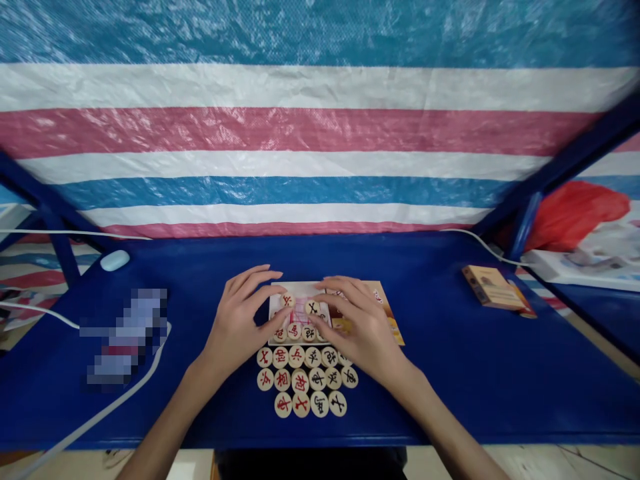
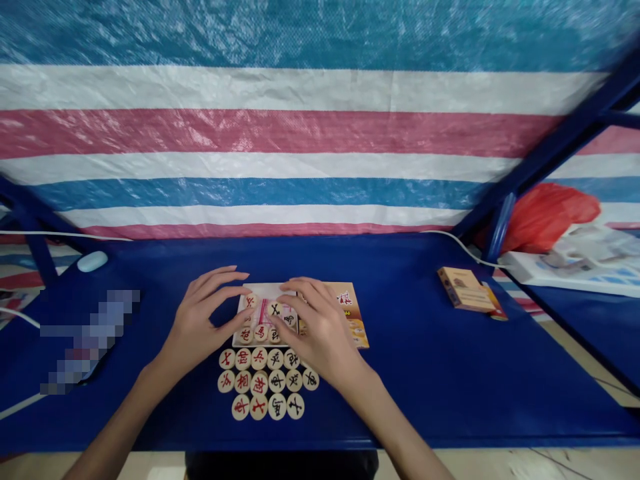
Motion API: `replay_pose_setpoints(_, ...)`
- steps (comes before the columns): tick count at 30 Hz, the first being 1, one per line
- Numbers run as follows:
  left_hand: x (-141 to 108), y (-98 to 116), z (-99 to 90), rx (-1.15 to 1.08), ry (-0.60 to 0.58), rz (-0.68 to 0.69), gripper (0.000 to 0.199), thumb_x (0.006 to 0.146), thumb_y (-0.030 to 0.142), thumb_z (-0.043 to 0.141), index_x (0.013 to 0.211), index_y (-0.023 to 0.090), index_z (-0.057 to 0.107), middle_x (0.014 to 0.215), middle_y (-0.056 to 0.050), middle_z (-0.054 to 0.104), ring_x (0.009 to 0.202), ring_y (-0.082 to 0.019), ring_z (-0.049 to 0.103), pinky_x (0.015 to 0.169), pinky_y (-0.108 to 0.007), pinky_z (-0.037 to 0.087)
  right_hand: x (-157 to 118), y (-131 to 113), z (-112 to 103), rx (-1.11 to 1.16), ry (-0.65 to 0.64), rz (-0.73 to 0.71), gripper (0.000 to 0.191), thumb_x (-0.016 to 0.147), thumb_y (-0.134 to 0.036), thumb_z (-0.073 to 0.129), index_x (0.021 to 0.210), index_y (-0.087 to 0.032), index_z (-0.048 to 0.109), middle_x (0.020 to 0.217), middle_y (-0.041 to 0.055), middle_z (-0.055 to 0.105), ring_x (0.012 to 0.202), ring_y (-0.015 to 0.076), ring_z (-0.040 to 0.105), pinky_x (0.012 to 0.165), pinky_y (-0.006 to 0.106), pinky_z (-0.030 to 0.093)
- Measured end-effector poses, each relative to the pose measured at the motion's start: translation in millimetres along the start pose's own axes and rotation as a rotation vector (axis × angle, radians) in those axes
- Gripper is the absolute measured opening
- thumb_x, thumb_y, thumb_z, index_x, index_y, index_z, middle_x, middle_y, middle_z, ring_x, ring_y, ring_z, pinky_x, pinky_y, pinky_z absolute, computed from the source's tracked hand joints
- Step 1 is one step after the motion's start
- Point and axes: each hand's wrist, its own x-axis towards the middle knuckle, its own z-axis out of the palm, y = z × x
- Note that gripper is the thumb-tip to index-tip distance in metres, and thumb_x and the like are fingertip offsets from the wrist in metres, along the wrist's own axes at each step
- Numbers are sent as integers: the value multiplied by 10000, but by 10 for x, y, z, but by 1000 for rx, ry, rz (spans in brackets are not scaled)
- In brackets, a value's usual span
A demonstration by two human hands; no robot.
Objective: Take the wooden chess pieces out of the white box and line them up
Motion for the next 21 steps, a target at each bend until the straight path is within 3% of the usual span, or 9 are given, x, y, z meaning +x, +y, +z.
replay_pose_setpoints(5, -497, 398, -152, 50, 186, -113, 219, 910, 217, 722, 1126, 241, 695, 1099, -34, 736, 1056, -205, 645, 948, -392, 462, -514, -356, -110, 1, 125, 59, 341, 876, -159, 746, 1206, -207, 677, 1082, 72, 683, 1046, 222, 625, 878, 371, 541)
replay_pose_setpoints(10, -1009, 758, -37, 139, 175, -124, 206, 895, 213, 731, 1100, 239, 737, 1007, -11, 755, 916, -174, 651, 871, -354, 434, -1015, -508, -133, -44, 168, 120, 300, 887, -126, 729, 1182, -146, 681, 1011, 77, 675, 932, 187, 602, 783, 321, 525)
replay_pose_setpoints(14, -1133, 815, 86, 172, 181, -195, 178, 937, 240, 684, 1103, 250, 747, 1002, -15, 755, 909, -182, 642, 856, -358, 415, -1144, -481, -94, -54, 122, 133, 289, 904, -135, 715, 1190, -140, 677, 1006, 79, 679, 923, 186, 600, 778, 322, 520)
replay_pose_setpoints(21, -1169, 759, 156, 144, 157, -189, 287, 936, 187, 691, 1221, 216, 708, 995, -30, 747, 869, -174, 623, 820, -340, 413, -1197, -451, -26, -109, 77, 120, 363, 906, -168, 730, 1263, -174, 661, 1000, 58, 701, 900, 194, 605, 777, 343, 489)
